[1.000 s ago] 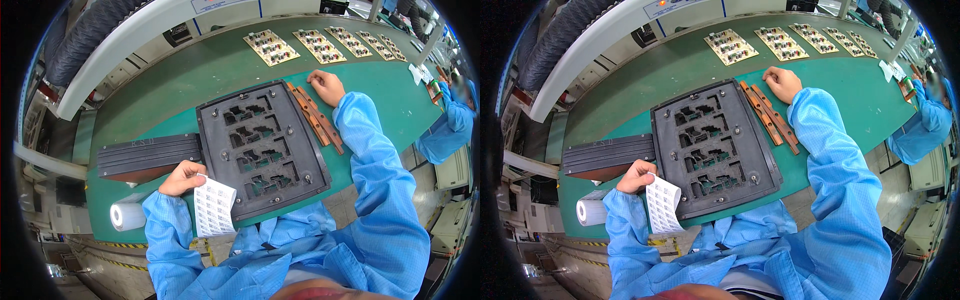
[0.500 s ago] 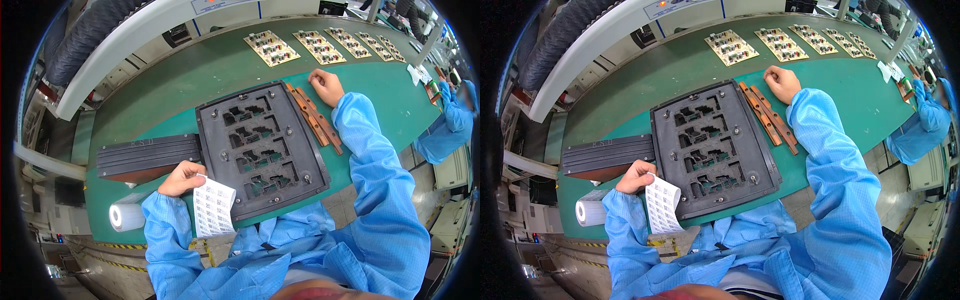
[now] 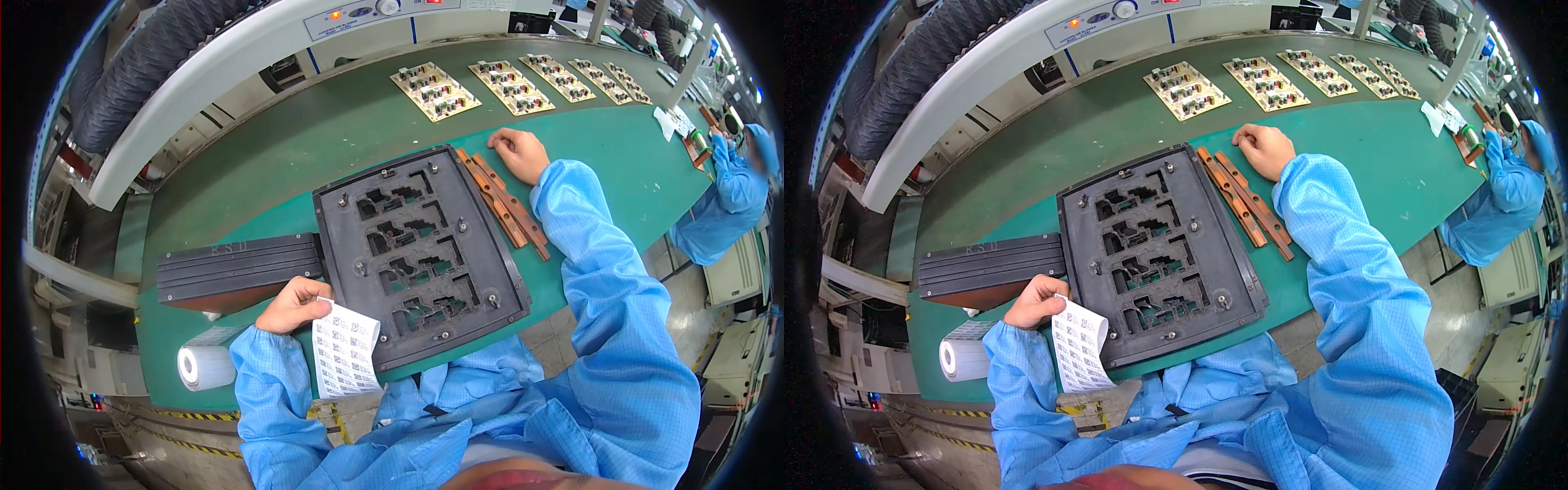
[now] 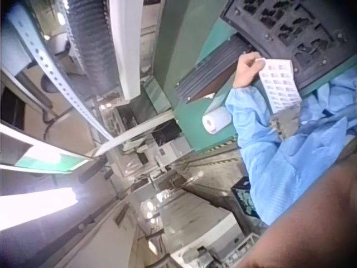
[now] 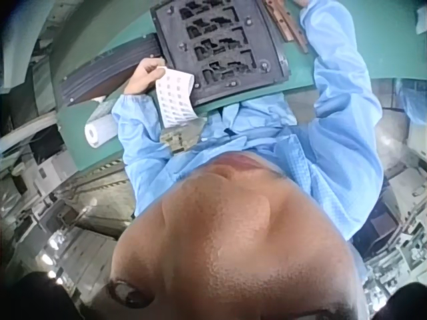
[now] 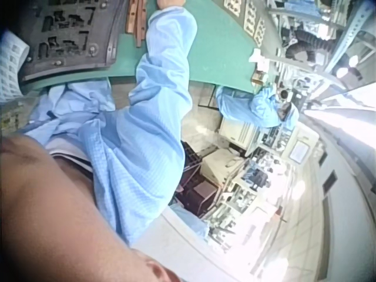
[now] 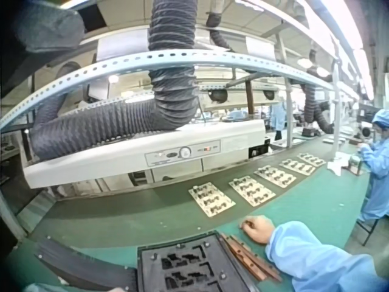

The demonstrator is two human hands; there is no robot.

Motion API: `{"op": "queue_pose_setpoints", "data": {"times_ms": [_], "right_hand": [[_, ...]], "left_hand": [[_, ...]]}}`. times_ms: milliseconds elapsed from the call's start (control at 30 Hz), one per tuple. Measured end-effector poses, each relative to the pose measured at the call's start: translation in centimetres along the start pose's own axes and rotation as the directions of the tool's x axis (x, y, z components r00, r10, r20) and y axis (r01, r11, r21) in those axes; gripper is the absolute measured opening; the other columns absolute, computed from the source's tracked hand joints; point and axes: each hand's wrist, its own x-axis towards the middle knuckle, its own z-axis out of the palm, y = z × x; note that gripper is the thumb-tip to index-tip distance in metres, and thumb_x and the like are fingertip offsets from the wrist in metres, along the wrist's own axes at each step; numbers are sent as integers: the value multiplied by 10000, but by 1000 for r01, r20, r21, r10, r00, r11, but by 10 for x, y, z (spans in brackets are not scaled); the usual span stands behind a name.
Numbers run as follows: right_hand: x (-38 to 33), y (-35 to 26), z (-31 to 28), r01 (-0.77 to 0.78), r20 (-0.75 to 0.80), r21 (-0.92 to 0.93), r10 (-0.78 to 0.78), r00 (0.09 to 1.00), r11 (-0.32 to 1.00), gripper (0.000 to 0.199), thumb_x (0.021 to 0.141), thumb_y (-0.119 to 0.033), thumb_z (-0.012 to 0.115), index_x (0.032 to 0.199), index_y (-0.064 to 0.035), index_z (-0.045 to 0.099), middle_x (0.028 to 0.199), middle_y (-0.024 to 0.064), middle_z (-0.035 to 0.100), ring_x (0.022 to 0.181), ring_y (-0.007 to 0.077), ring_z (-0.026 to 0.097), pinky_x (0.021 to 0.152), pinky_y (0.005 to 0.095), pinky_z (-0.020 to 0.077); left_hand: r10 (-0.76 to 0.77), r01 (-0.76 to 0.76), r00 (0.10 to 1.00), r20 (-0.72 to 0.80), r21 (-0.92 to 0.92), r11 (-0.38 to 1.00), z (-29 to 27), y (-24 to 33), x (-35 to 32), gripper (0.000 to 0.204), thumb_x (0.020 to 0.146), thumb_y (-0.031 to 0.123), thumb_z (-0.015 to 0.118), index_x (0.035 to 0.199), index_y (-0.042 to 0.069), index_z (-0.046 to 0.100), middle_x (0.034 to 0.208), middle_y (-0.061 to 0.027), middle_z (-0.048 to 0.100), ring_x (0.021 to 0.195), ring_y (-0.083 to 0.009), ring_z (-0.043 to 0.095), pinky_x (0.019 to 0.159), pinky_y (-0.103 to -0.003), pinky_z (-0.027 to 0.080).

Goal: Applying QR code labels to specific components on electronic circuit boards at an assembly station.

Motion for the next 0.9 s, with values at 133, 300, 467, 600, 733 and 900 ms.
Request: {"op": "queue_pose_setpoints", "data": {"times_ms": [133, 300, 467, 600, 733, 900], "right_hand": [[0, -1, 0, 16, -13, -22, -16, 1000, 1000, 189, 912, -183, 582, 949, -46, 707, 601, 50, 553, 548, 129, 505, 539, 320, 405], [1, 0, 0, 6, -4, -24, -6, 1000, 1000, 187, 910, -174, 578, 947, -43, 707, 617, 53, 561, 564, 129, 519, 551, 318, 412], [2, 0, 0, 19, -3, -25, -19, 1000, 1000, 184, 912, -165, 572, 939, -41, 705, 626, 51, 559, 567, 123, 515, 550, 313, 409], [2, 3, -2, 25, -2, -22, -25, 1000, 999, 178, 908, -156, 571, 938, -37, 699, 616, 57, 546, 562, 128, 508, 548, 315, 407], [6, 11, 3, 31, 15, -55, -31, 999, 998, 190, 941, -172, 564, 945, -36, 698, 649, 13, 564, 576, 103, 496, 549, 302, 404], [0, -59, -32, 361, -417, 514, -141, 898, 778, 197, 967, -199, 585, 961, -39, 699, 805, -36, 584, 640, 35, 424, 557, 203, 300]], "left_hand": [[-2, 2, 1000, -7, -6, 1000, 4, 4, 0, 277, 917, 222, 692, 785, -10, 622, 733, 6, 618, 696, -37, 534, 626, -228, 420], [0, 0, 1000, -13, -10, 1000, 2, 2, -1, 278, 917, 219, 693, 786, -14, 621, 736, 4, 620, 698, -38, 536, 627, -229, 420], [2, -2, 1000, -7, -12, 1000, 1, 3, 0, 277, 922, 214, 688, 781, -14, 620, 735, 4, 618, 703, -40, 538, 628, -230, 420], [-5, 5, 1000, -5, -19, 1000, 6, 8, 2, 273, 928, 209, 684, 780, -10, 616, 737, 7, 613, 701, -40, 532, 625, -229, 415], [-1, 1, 1000, -5, -14, 1000, 4, 4, -1, 267, 925, 206, 685, 776, -2, 610, 733, 14, 606, 701, -36, 525, 622, -228, 410], [-1, 3, 1000, -28, 64, 998, 1, 1, -5, 267, 915, 198, 691, 757, 11, 585, 718, 38, 572, 708, -26, 496, 620, -230, 398]]}}
